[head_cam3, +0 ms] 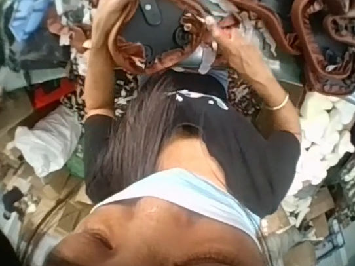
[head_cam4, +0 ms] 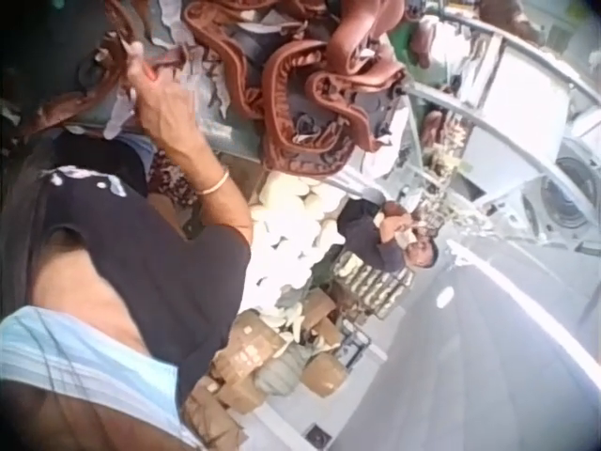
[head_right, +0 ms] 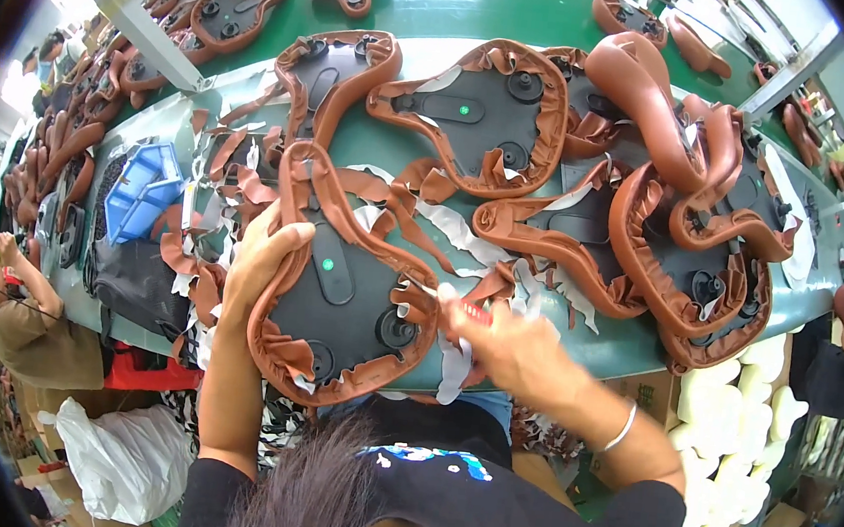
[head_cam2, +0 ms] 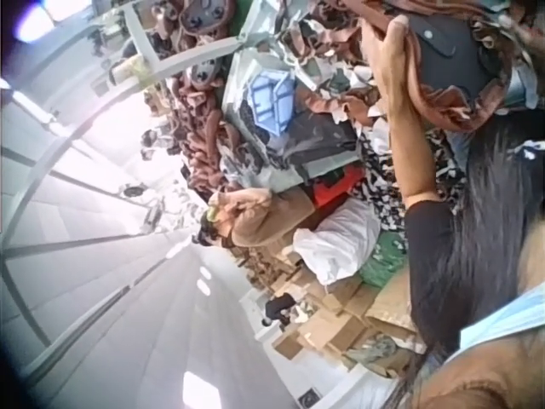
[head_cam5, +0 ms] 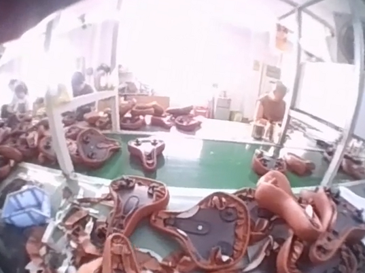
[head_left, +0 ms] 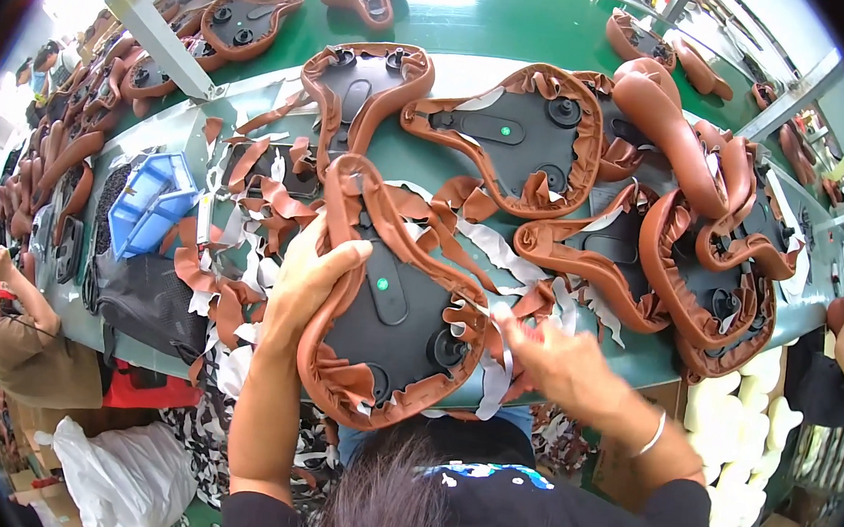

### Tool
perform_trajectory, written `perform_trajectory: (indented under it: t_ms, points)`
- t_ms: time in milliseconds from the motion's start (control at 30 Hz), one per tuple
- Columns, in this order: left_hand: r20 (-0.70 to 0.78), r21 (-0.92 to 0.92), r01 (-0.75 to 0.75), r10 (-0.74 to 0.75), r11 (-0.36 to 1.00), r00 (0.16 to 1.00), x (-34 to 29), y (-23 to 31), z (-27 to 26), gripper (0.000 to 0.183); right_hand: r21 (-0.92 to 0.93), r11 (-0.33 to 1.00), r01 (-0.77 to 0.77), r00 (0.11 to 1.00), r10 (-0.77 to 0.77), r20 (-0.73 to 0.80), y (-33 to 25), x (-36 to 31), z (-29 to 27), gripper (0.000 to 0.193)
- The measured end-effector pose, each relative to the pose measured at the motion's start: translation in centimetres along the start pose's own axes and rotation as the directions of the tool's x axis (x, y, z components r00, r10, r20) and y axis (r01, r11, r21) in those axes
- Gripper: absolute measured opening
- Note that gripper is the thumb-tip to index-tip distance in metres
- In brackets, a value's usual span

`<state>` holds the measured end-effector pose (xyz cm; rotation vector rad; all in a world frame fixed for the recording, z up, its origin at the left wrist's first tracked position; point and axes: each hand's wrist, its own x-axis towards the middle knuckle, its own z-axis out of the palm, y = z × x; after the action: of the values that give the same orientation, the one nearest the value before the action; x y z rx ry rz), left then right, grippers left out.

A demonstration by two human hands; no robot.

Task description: Trimming excess leather or synthetic material from the underside of bicycle seats using a hand tool.

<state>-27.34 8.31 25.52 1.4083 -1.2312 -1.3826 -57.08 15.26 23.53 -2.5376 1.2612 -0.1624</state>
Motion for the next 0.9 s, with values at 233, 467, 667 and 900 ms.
perform_trajectory:
  t_ms: [233, 467, 667, 900]
  points:
    - [-0.254, -0.142, 0.042, -0.077, 0.989, 0.964, -5.0, -3.2, 0.1, 0.046, 0.266, 0.906, -0.328, 0.941, 0.339, 0.006, -6.6, -5.5, 3.4, 0.057]
    - [-0.276, -0.497, -0.174, 0.035, 0.85, 0.96, -6.6, -3.9, 1.4, 0.045, 0.499, 0.861, 0.097, 0.905, 0.133, -0.405, -3.8, 2.1, 0.8, 0.06]
    - [-0.694, 0.226, -0.085, 0.222, 0.97, 0.685, -9.6, -9.0, 0.6, 0.061, 0.77, 0.637, 0.022, 0.658, 0.571, -0.491, 2.5, 5.1, -1.6, 0.04]
    - [0.134, 0.835, -0.374, 0.51, 0.404, 0.85, -4.8, -1.6, 2.4, 0.037, 0.673, 0.676, 0.299, 0.947, -0.296, -0.122, -5.4, 1.9, -1.5, 0.054]
